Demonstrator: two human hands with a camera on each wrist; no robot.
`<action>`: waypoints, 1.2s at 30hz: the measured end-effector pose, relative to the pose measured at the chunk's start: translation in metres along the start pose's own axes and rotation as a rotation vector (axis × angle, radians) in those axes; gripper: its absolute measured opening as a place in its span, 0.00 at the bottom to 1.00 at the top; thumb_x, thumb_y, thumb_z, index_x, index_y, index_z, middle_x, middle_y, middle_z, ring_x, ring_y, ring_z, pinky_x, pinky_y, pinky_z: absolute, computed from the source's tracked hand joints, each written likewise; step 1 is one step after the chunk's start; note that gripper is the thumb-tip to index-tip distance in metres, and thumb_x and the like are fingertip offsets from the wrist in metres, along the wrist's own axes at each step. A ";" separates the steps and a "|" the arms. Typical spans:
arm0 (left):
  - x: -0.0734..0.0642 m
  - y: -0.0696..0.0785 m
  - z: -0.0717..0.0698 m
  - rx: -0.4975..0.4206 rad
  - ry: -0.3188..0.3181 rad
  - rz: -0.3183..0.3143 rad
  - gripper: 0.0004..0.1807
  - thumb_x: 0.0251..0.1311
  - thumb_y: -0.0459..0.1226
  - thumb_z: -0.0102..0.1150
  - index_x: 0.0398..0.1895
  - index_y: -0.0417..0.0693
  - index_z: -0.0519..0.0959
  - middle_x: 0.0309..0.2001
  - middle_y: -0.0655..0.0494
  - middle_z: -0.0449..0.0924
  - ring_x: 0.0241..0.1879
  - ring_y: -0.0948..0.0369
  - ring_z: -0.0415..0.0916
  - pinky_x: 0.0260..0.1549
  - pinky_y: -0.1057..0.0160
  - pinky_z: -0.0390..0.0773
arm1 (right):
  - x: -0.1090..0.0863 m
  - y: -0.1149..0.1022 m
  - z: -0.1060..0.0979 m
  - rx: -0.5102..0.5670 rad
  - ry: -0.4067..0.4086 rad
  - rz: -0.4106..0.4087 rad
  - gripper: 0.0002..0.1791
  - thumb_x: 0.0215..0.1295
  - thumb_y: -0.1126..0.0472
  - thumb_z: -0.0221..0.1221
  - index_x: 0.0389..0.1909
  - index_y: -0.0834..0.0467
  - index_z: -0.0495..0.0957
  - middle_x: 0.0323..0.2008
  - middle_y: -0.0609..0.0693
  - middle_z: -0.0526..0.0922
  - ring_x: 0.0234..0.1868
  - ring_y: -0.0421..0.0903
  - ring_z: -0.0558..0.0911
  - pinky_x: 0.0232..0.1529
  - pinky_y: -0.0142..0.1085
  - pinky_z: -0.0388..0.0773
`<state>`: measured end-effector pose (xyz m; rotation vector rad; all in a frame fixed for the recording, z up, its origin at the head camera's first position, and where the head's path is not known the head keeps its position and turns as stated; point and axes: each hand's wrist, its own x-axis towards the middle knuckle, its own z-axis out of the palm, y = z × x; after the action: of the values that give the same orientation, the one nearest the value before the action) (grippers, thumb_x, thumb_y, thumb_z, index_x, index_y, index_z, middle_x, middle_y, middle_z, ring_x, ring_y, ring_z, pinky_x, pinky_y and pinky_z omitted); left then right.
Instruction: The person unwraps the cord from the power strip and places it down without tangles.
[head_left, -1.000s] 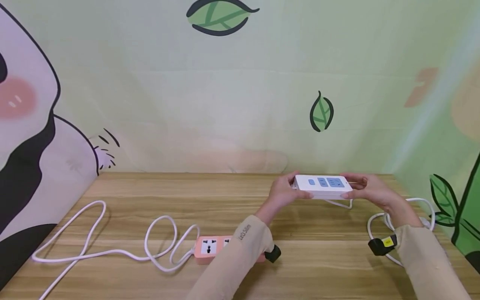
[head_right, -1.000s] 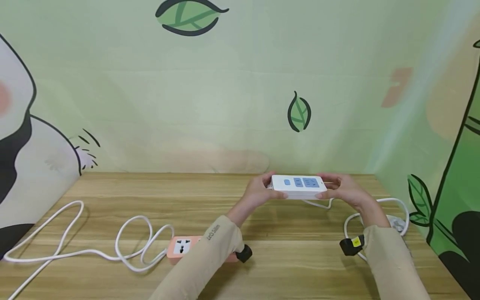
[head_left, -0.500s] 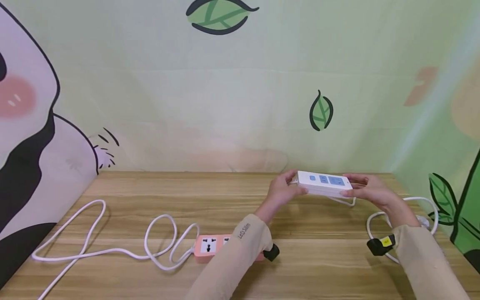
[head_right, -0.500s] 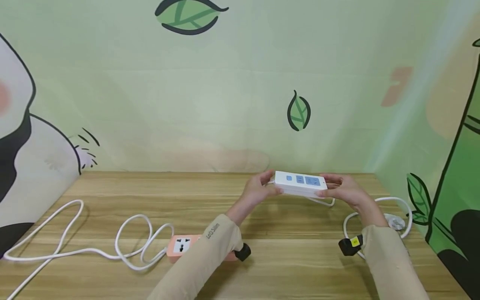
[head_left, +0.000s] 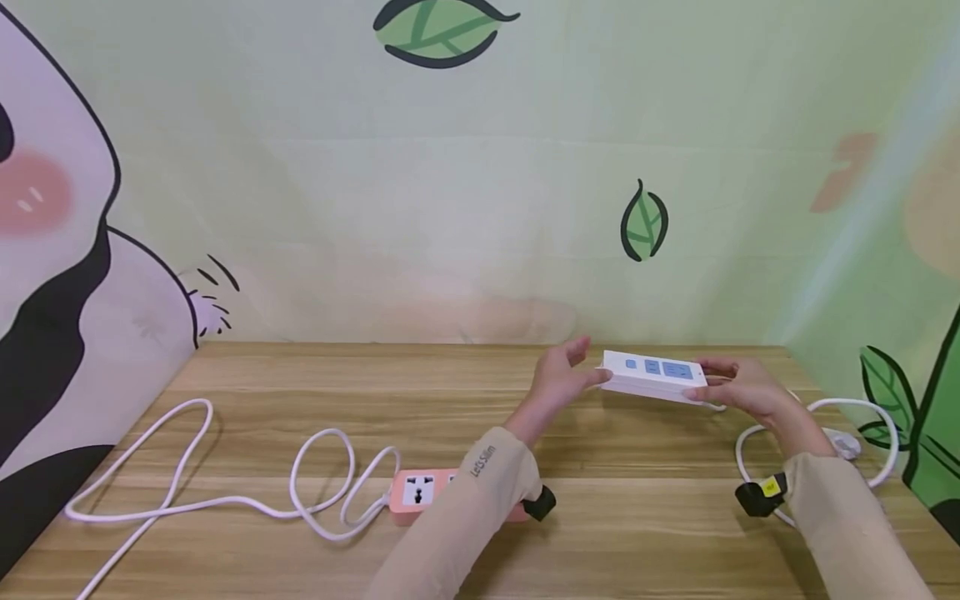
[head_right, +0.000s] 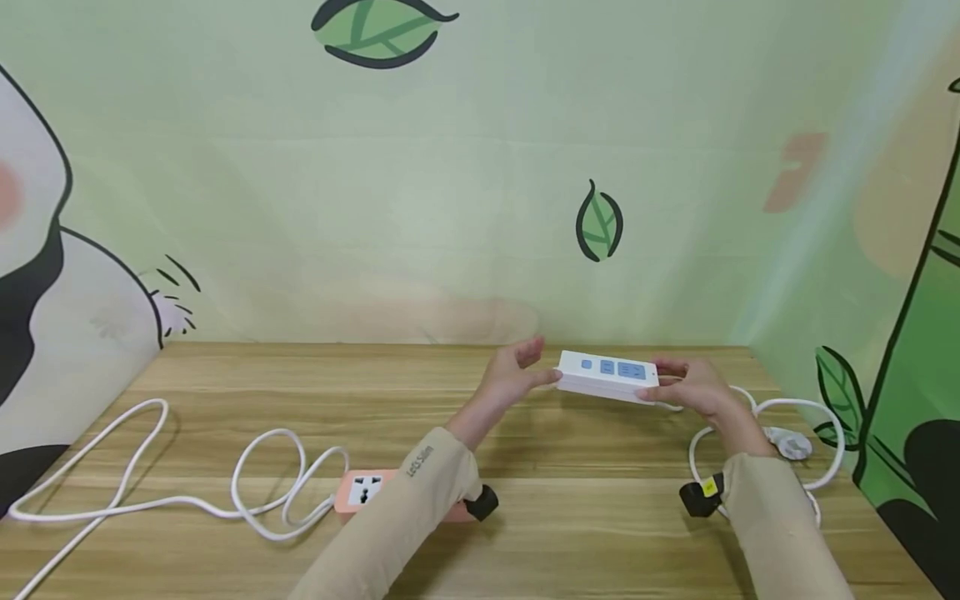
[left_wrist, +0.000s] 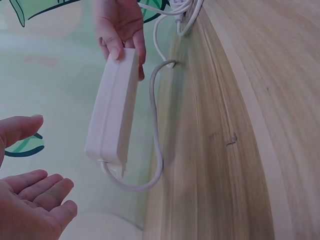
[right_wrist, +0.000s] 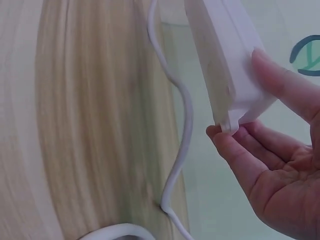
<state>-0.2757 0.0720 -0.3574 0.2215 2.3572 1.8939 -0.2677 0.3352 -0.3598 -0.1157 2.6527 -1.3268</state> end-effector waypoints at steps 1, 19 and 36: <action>0.000 0.000 -0.001 -0.011 -0.002 0.001 0.34 0.47 0.35 0.67 0.61 0.46 0.67 0.61 0.54 0.68 0.60 0.58 0.66 0.56 0.62 0.66 | 0.001 0.001 0.001 -0.002 0.004 0.004 0.42 0.53 0.58 0.65 0.62 0.74 0.56 0.57 0.73 0.65 0.55 0.60 0.71 0.39 0.29 0.73; -0.002 -0.003 -0.010 -0.016 0.000 0.009 0.34 0.47 0.35 0.67 0.61 0.45 0.67 0.60 0.53 0.69 0.59 0.58 0.66 0.56 0.62 0.66 | 0.014 0.012 0.018 -0.195 0.035 0.012 0.41 0.43 0.59 0.71 0.55 0.75 0.64 0.52 0.73 0.70 0.53 0.65 0.71 0.49 0.46 0.71; -0.003 0.001 -0.019 -0.018 0.004 0.027 0.31 0.49 0.34 0.66 0.60 0.44 0.69 0.58 0.51 0.71 0.57 0.56 0.68 0.54 0.61 0.68 | 0.019 0.003 0.022 -0.417 0.082 0.024 0.42 0.46 0.55 0.67 0.57 0.76 0.62 0.52 0.74 0.69 0.53 0.70 0.67 0.52 0.57 0.63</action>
<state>-0.2756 0.0536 -0.3527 0.2496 2.3504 1.9291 -0.2824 0.3168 -0.3768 -0.0822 2.9509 -0.7686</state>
